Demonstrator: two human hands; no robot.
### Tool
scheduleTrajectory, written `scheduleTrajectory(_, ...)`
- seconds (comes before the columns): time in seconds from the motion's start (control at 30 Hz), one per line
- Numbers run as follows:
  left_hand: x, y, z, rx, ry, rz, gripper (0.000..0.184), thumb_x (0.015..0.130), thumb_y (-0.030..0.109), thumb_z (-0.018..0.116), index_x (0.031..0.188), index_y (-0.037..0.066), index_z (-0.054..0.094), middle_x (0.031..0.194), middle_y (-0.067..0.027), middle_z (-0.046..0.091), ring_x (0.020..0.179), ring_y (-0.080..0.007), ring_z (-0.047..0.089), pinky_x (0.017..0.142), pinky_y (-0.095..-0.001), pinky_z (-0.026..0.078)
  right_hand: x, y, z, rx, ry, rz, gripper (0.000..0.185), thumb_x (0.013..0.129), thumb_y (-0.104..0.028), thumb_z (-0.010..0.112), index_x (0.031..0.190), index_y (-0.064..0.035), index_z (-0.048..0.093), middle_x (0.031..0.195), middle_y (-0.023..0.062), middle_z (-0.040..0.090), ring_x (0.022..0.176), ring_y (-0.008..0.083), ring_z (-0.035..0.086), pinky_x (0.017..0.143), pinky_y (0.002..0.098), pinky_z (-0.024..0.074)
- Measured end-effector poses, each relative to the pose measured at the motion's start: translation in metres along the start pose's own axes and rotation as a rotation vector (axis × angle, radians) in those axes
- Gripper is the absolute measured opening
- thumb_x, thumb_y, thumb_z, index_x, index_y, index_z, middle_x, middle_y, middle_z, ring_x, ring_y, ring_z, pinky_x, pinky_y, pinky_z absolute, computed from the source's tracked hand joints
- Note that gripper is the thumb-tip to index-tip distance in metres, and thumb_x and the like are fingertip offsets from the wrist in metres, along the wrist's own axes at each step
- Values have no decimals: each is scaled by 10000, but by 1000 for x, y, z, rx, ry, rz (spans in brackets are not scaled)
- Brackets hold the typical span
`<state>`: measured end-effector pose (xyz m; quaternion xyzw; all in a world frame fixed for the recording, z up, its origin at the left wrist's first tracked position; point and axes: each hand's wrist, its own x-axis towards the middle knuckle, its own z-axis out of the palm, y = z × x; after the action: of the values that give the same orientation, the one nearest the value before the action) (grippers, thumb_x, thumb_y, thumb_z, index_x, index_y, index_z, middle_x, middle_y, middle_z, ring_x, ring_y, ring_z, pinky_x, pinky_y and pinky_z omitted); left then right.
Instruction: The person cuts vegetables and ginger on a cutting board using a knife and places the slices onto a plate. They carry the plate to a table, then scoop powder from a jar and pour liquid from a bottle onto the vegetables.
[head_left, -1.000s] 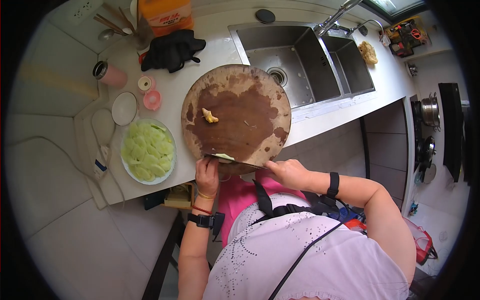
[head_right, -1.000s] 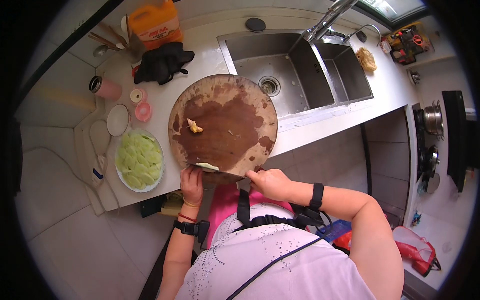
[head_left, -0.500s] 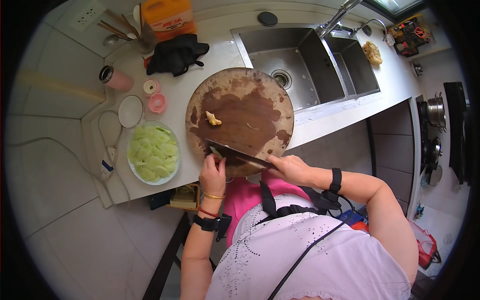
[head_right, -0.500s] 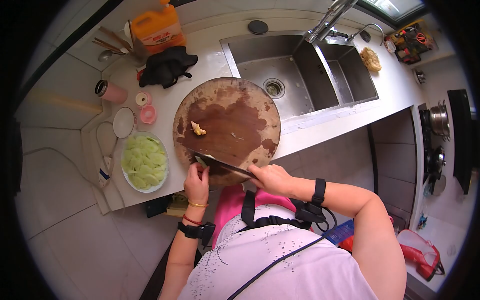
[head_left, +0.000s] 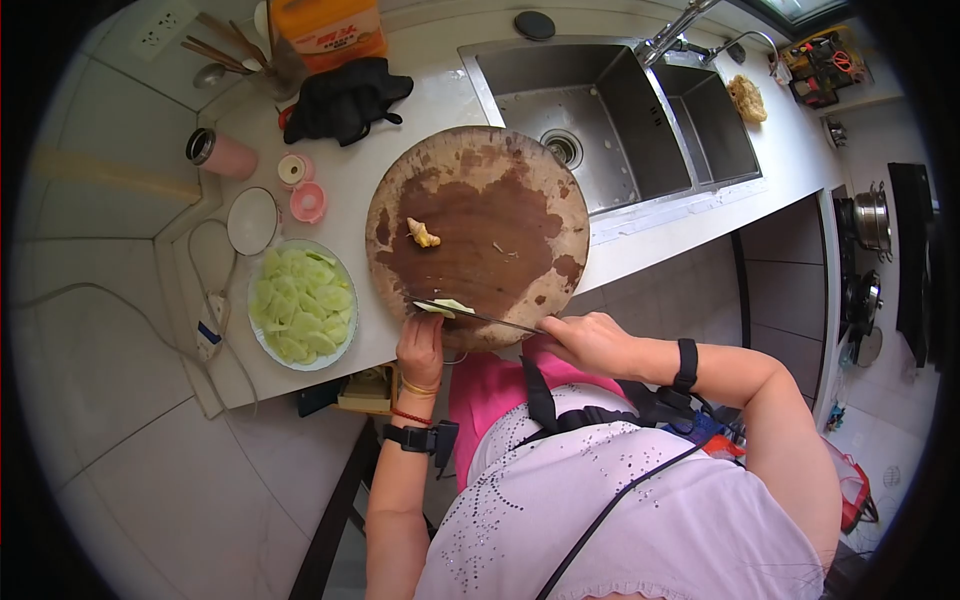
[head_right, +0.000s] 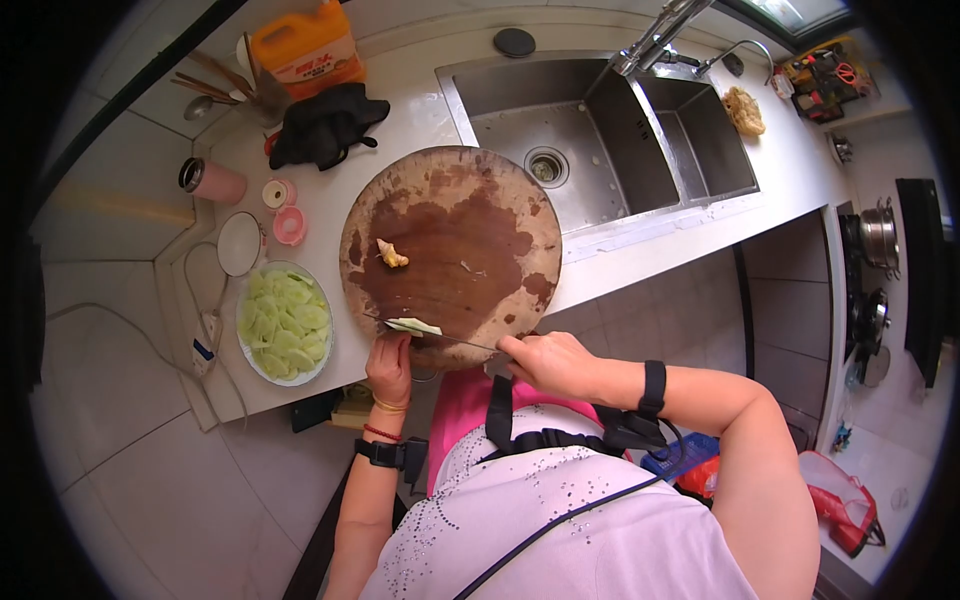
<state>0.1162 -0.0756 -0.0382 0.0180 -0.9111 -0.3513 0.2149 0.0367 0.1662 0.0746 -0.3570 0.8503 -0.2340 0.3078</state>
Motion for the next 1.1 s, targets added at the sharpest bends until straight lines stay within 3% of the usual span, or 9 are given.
scheduleTrajectory(0.37,-2,1,5,-4,51,-7,126,737,-36,616,849,9,583,821,-141,583,754,-328,567,663,-377,469,-15,-12,5,-49,10,39,200,827,-177,533,964,-51,461,662,161,589,598,348,584,497,446,451)
scheduleTrajectory(0.57,-2,-4,5,24,67,79,130,751,-30,608,871,15,584,817,-131,574,737,-309,562,645,-380,471,-7,-18,13,-37,-9,54,192,828,-165,516,971,-54,451,662,174,581,610,357,581,507,453,441)
scheduleTrajectory(1.1,-3,-5,6,43,70,75,115,755,4,616,865,20,585,784,-130,552,692,-306,543,612,-385,462,10,-10,20,-102,-50,54,203,811,-161,540,944,-52,432,686,177,590,638,378,583,533,464,452)
